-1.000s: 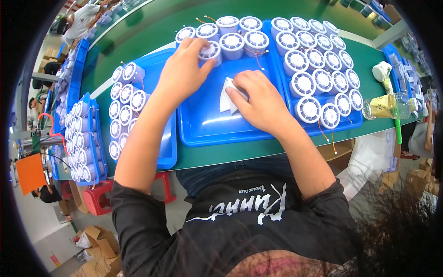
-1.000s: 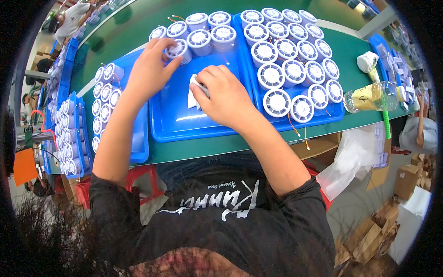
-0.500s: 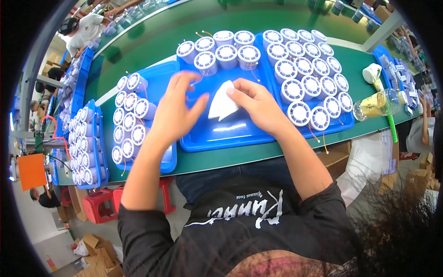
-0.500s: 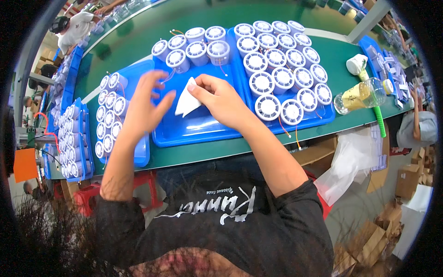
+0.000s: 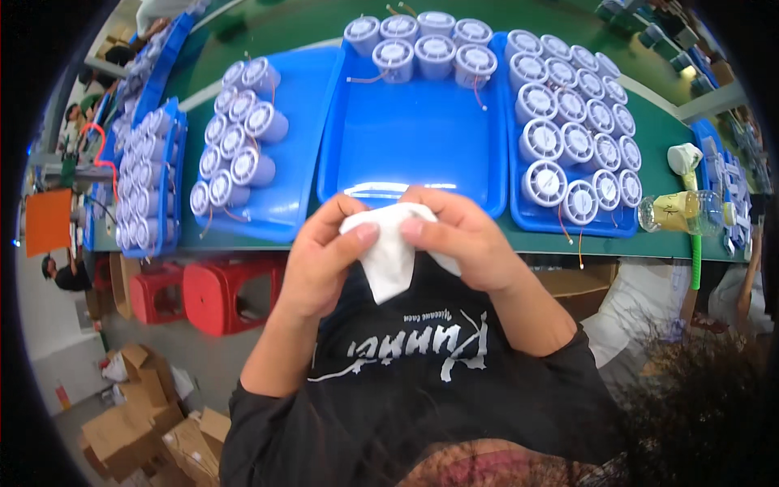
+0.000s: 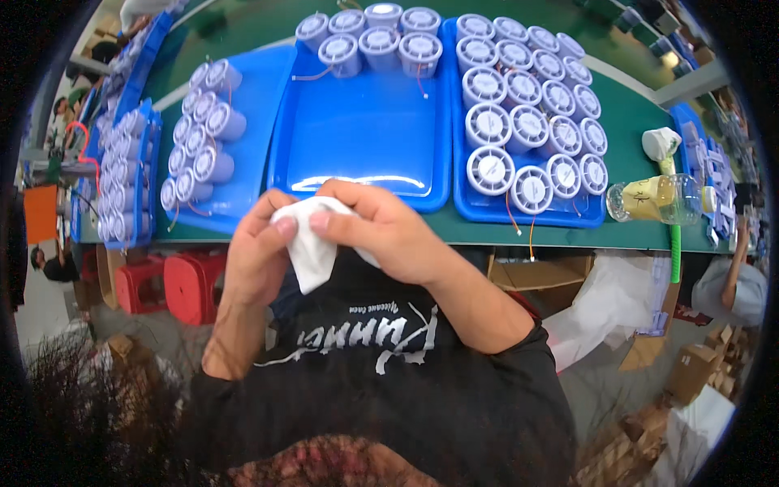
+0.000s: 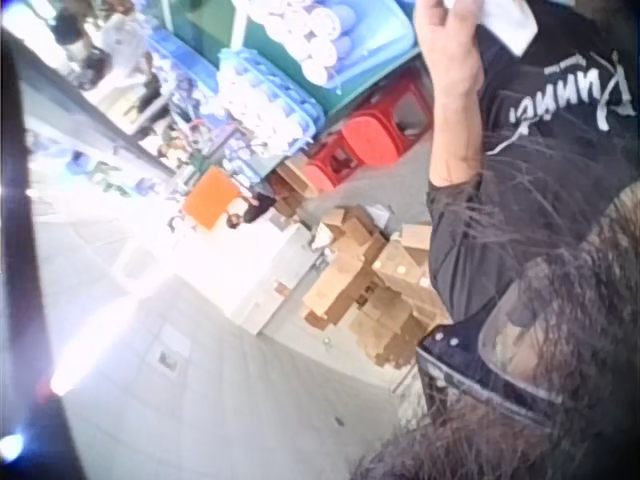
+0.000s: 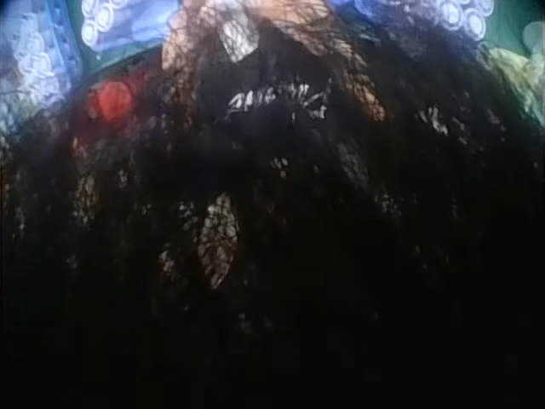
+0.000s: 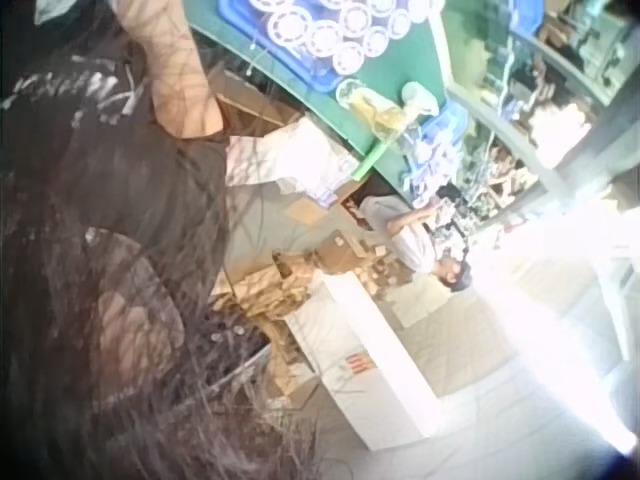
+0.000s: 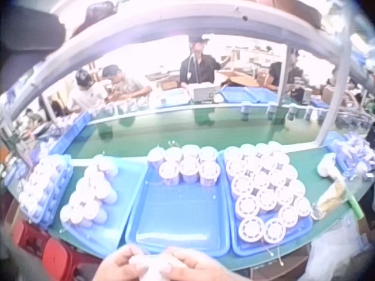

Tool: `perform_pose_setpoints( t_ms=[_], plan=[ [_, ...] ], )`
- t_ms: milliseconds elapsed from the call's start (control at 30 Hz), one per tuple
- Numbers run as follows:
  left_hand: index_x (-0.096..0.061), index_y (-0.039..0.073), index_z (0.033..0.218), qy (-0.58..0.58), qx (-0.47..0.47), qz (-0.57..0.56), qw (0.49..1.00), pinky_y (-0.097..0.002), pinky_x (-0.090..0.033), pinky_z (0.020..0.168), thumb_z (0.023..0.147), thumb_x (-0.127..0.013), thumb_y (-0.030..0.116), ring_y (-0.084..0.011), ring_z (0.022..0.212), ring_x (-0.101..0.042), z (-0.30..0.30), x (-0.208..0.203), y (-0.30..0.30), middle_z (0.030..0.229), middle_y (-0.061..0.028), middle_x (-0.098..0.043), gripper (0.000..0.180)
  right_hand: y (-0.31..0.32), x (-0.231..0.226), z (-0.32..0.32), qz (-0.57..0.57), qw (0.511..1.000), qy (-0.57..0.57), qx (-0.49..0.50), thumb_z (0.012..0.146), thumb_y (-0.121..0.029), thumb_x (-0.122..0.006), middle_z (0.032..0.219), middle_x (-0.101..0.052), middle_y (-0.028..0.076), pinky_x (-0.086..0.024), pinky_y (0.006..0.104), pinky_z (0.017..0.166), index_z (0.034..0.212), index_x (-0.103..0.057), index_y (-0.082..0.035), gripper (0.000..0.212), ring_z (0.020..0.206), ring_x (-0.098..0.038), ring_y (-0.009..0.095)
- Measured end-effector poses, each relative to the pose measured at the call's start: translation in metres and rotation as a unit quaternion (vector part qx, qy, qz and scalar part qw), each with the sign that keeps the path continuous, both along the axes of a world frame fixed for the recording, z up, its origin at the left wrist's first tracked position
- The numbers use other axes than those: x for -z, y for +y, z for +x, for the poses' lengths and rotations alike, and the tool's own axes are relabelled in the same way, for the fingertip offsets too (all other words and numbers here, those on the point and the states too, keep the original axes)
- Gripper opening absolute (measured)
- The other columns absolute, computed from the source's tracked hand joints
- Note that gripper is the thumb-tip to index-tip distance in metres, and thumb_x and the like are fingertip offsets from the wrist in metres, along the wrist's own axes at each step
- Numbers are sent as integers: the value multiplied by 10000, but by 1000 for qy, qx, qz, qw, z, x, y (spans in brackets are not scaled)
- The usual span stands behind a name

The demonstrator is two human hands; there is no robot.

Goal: The person is wiping down small white electronic components with a cleaning cloth and fluid at an assembly line station.

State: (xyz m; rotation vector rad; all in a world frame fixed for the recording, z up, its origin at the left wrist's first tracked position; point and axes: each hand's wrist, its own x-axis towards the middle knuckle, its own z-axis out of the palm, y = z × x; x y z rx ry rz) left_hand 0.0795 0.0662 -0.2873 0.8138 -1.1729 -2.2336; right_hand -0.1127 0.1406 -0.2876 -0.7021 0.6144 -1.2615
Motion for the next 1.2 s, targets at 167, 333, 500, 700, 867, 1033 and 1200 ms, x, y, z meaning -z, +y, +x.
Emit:
perform_pose_setpoints(
  t_ms=[167, 333, 500, 700, 867, 1033, 1200],
  plan=[
    [-511, 62, 905, 45, -13, -20, 999, -282, -446, 807, 900, -626, 115, -136, 917, -563, -9, -13, 10, 1069, -111, -605, 127, 13, 19, -13, 12, 1000, 6, -10, 963, -212, -546, 942, -625, 54, -462, 257, 774, 1055, -596, -4, 233, 869, -592, 122],
    [-477, 70, 879, 27, 12, -3, 1000, -267, -446, 781, 921, -558, 171, -128, 868, -568, -16, -26, 24, 1003, -115, -623, 136, 33, 35, -21, 56, 993, -87, 49, 900, -157, -616, 957, -627, 85, -490, 304, 804, 1027, -554, -16, 200, 887, -615, 155],
    [-466, 68, 885, 64, 31, 2, 998, -244, -420, 715, 933, -529, 213, -96, 802, -532, -17, -30, 36, 858, -43, -568, 165, 50, 49, -24, -21, 977, -208, 40, 855, -321, -665, 983, -629, 148, -522, 357, 736, 1054, -497, -19, 398, 827, -638, 214],
    [-477, 62, 937, 54, 63, 4, 997, -241, -418, 704, 944, -544, 224, -87, 786, -528, -17, -28, 40, 859, -33, -566, 175, 67, 57, -4, -153, 950, -266, -55, 849, -485, -654, 1048, -641, 192, -532, 399, 641, 1327, -446, 86, 774, 766, -654, 231],
    [-326, 54, 1249, 29, -16, -116, 993, -341, -505, 898, 838, -663, 0, -221, 1064, -599, -22, -38, 59, 1134, -136, -577, 534, 82, 3, -3, 54, 992, 36, 111, 1013, -358, -463, 999, -654, 102, -471, 283, 822, 1244, -552, 50, 478, 867, -612, 154],
    [-315, 100, 1268, -37, 6, -568, 822, -378, -503, 939, 656, -830, 4, -303, 1175, -543, -15, -15, 64, 1400, -235, -347, 806, 89, 6, -5, 1, 992, 65, 107, 1013, -383, -443, 966, -661, 97, -465, 268, 806, 1199, -571, 57, 495, 854, -607, 147],
    [-600, 53, 962, -110, 22, -578, 808, -332, -495, 835, 683, -773, 17, -305, 1095, -583, -10, -19, 70, 1279, -199, -530, 330, 105, 10, 4, 52, 984, 26, 168, 1008, -370, -451, 908, -669, 112, -488, 288, 744, 1128, -599, 51, 462, 794, -619, 164]
  ],
)
